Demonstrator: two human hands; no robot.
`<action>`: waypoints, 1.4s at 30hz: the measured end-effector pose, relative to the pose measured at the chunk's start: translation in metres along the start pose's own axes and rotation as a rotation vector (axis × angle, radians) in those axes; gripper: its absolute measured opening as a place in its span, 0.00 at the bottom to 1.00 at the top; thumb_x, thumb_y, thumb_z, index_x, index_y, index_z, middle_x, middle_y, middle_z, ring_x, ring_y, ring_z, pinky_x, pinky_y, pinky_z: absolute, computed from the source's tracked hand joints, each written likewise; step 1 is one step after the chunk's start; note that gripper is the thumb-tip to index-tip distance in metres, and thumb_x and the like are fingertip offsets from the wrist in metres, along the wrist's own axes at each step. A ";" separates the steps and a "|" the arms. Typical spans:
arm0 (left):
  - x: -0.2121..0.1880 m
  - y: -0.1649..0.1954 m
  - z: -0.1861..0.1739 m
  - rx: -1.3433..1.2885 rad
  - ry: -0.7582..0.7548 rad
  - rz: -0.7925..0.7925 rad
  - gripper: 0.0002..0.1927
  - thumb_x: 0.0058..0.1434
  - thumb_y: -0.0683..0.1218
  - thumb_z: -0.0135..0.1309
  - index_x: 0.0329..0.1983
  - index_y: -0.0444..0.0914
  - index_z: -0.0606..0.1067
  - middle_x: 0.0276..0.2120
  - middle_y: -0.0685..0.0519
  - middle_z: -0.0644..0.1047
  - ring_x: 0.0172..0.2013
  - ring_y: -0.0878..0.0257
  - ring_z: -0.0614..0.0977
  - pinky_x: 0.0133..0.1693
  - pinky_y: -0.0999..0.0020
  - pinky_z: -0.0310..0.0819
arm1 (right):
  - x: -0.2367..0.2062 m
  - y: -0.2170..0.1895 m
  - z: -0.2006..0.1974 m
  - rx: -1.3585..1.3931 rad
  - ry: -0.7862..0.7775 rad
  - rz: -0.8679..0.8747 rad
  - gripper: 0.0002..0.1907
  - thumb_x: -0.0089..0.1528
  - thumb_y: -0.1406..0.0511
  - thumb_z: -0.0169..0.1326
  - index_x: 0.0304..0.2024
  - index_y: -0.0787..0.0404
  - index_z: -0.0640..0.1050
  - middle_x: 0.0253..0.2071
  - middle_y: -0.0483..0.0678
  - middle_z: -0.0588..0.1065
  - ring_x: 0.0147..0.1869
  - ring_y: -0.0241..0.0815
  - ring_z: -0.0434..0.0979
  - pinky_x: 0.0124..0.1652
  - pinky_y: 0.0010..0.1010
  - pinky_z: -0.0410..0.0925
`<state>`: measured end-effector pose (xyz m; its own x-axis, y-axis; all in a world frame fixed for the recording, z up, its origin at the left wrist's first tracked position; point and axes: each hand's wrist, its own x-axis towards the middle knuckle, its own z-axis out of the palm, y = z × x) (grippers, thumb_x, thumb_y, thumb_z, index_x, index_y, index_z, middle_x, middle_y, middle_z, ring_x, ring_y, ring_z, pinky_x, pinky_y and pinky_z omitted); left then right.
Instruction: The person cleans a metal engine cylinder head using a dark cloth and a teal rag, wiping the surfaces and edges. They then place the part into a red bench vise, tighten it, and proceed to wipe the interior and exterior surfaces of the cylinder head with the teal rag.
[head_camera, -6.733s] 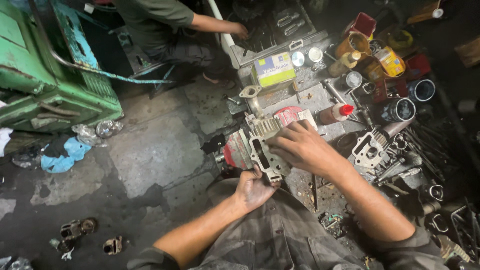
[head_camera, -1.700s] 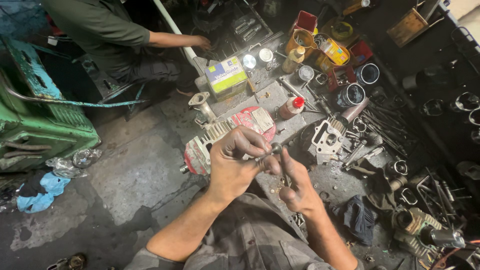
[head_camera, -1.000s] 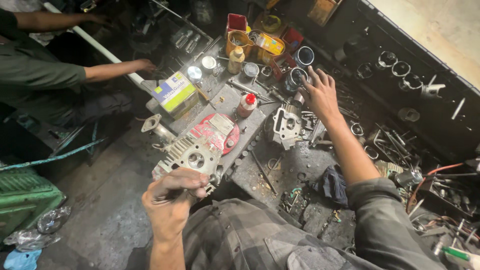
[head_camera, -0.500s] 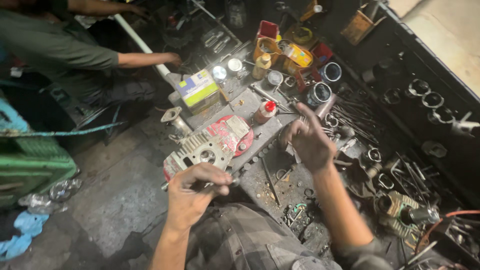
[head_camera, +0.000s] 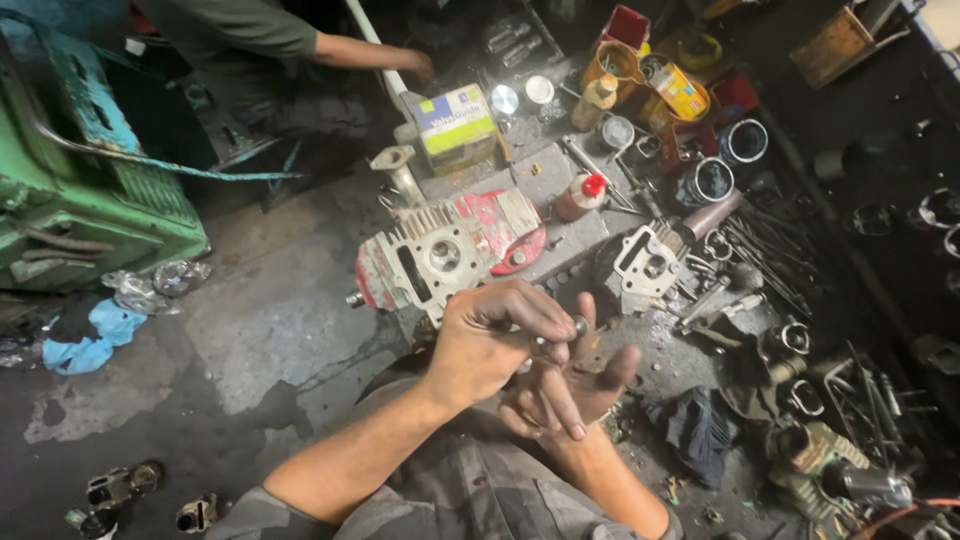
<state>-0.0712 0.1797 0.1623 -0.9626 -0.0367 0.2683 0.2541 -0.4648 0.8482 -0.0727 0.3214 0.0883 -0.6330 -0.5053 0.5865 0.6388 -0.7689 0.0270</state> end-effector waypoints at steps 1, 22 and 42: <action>-0.002 -0.002 0.003 0.033 0.001 0.020 0.12 0.59 0.25 0.55 0.35 0.33 0.78 0.40 0.47 0.81 0.42 0.62 0.84 0.46 0.67 0.83 | -0.007 0.000 -0.001 0.016 -0.002 -0.004 0.36 0.76 0.39 0.34 0.82 0.40 0.48 0.76 0.50 0.65 0.28 0.31 0.69 0.35 0.33 0.61; -0.013 0.024 -0.086 0.888 -0.090 0.744 0.09 0.55 0.48 0.60 0.39 0.54 0.85 0.43 0.67 0.83 0.48 0.67 0.77 0.60 0.58 0.66 | 0.030 0.047 -0.001 -0.271 0.899 0.019 0.24 0.61 0.64 0.63 0.58 0.49 0.70 0.42 0.41 0.74 0.51 0.37 0.76 0.49 0.31 0.73; -0.044 0.023 -0.291 0.414 0.307 0.195 0.13 0.52 0.26 0.60 0.27 0.36 0.76 0.37 0.47 0.81 0.35 0.61 0.83 0.37 0.70 0.81 | 0.142 0.078 -0.053 -2.570 0.737 0.410 0.13 0.59 0.70 0.68 0.46 0.58 0.83 0.37 0.46 0.80 0.37 0.40 0.78 0.37 0.31 0.70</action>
<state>-0.0499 -0.0864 0.0368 -0.8613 -0.3723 0.3459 0.3869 -0.0391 0.9213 -0.1356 0.1689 0.1307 -0.9604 -0.2342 0.1507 -0.2768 0.7427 -0.6097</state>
